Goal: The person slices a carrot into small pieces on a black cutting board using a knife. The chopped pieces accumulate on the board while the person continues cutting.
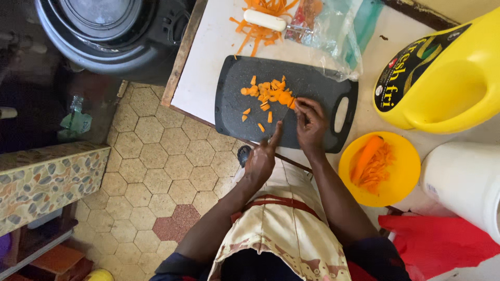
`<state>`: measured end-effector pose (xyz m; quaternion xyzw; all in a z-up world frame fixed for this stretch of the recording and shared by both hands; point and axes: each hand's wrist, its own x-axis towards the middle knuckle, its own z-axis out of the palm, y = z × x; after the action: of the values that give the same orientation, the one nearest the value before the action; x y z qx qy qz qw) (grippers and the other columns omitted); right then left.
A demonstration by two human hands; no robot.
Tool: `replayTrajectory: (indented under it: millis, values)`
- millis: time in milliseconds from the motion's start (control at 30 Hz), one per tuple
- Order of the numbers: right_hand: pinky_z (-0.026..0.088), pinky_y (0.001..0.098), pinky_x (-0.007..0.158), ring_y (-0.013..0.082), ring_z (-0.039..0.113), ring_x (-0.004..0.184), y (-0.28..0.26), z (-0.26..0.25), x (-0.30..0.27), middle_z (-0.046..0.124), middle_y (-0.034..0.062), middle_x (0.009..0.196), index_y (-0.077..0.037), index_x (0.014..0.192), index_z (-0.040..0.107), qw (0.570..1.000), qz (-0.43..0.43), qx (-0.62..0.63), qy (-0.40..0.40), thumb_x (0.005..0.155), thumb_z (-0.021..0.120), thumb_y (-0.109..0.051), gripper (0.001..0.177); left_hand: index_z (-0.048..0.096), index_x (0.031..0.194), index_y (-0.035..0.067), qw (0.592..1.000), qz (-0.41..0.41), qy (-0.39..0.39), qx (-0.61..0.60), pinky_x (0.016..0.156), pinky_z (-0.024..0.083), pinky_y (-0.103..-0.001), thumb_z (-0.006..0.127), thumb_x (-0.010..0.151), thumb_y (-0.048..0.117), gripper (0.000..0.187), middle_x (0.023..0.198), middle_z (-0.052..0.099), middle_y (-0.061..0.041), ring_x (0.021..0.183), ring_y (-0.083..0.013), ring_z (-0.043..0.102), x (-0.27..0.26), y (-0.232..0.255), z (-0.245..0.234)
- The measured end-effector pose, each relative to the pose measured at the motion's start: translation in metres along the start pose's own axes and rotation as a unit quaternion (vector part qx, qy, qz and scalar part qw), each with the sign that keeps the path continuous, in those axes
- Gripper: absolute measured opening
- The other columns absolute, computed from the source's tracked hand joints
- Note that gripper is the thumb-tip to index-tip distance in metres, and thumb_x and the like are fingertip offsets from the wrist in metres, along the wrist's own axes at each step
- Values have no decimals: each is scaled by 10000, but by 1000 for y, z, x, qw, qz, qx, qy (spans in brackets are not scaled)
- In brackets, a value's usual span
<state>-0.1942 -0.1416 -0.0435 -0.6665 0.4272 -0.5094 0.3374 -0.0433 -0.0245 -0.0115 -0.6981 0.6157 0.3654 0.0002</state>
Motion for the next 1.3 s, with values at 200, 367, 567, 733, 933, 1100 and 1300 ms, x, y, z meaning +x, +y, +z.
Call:
replayTrajectory:
  millis: [200,367,567,733,933,1100,1300]
  values:
    - [685,455,959,420,782,1209,19,0,-5,690,239,1342,87,1317,797,1000,4,10,1,1106,690,172,251,157,1889,289,994,56,86,34,657,695,-598,587,1021,-62,1030,1069,808,-235,841,-489,858,-14,5,-8]
    - [697,462,975,415,782,1211,9,-1,-4,684,239,1351,98,1313,798,999,21,28,-4,1101,676,192,263,140,1890,293,988,67,118,70,599,693,-536,620,1015,-60,1059,1036,817,-208,784,-443,863,-21,8,-11]
    - [709,437,946,395,794,1201,16,1,-4,683,211,1334,83,1283,804,999,15,29,13,1095,707,170,229,147,1888,319,995,55,72,38,669,705,-586,591,1029,-63,1040,1081,806,-234,854,-493,857,-7,4,-3]
    - [717,469,946,435,796,1193,18,3,-2,691,239,1324,104,1271,806,999,-2,34,18,1100,707,156,204,117,1885,356,997,33,53,44,715,711,-619,545,1043,-52,1029,1084,790,-238,876,-532,846,1,0,3]
    - [713,443,928,383,805,1162,6,-1,1,693,211,1315,56,1301,818,1000,12,10,19,1127,695,127,225,177,1880,333,995,52,78,24,668,701,-597,560,1029,-57,1011,1086,800,-234,840,-516,847,-3,-3,4]
    - [705,443,958,398,807,1157,9,2,-2,689,228,1309,77,1270,824,998,30,38,26,1117,692,147,215,113,1888,334,993,60,89,53,654,713,-588,584,1023,-50,1057,1072,799,-202,809,-481,853,-16,6,-12]
    - [713,464,919,404,818,1115,20,3,-6,683,230,1291,88,1244,819,999,31,31,29,1085,700,189,223,125,1881,366,997,44,62,10,709,707,-626,557,1035,-64,1043,1124,786,-236,877,-541,842,-18,10,-17]
